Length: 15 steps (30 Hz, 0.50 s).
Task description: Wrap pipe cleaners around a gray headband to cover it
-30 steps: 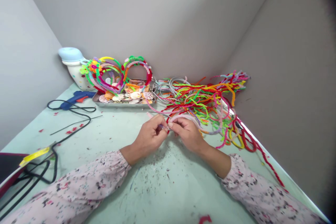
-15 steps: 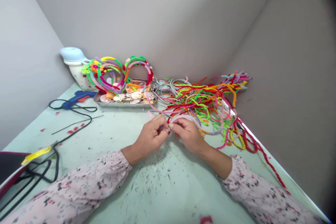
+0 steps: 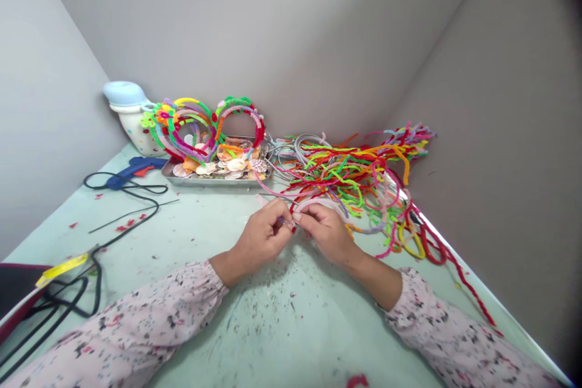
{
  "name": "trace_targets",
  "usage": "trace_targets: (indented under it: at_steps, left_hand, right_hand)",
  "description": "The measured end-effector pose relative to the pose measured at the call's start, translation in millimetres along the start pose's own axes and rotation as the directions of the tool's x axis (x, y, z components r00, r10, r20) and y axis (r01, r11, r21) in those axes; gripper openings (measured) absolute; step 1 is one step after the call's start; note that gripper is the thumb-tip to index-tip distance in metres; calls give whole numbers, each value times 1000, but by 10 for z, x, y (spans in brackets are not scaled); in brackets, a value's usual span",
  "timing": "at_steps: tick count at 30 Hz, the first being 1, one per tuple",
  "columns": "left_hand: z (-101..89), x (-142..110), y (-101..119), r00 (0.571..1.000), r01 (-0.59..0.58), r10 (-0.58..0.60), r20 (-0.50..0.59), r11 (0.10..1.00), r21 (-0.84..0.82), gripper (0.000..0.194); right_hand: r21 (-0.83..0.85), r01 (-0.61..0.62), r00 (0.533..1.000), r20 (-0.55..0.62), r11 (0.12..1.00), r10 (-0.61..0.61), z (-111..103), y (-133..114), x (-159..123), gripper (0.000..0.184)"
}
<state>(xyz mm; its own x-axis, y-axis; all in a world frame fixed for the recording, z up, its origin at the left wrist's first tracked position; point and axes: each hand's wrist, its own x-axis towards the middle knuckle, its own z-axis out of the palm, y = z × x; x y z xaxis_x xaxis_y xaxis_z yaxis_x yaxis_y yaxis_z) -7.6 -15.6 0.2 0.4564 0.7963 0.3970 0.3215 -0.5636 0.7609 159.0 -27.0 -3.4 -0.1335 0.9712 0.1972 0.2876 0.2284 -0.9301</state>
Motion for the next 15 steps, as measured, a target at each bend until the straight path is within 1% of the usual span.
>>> trace_targets:
  at_steps: [10, 15]
  left_hand:
    - [5, -9, -22, 1000, 17, -17, 2, 999, -32, 6]
    - [6, -1, -26, 1000, 18, -18, 1, 999, -36, 6]
  right_hand:
    - [38, -1, 1000, 9, 999, 0, -10, -1, 13, 18]
    - [13, 3, 1000, 0, 1000, -3, -13, -5, 8, 18]
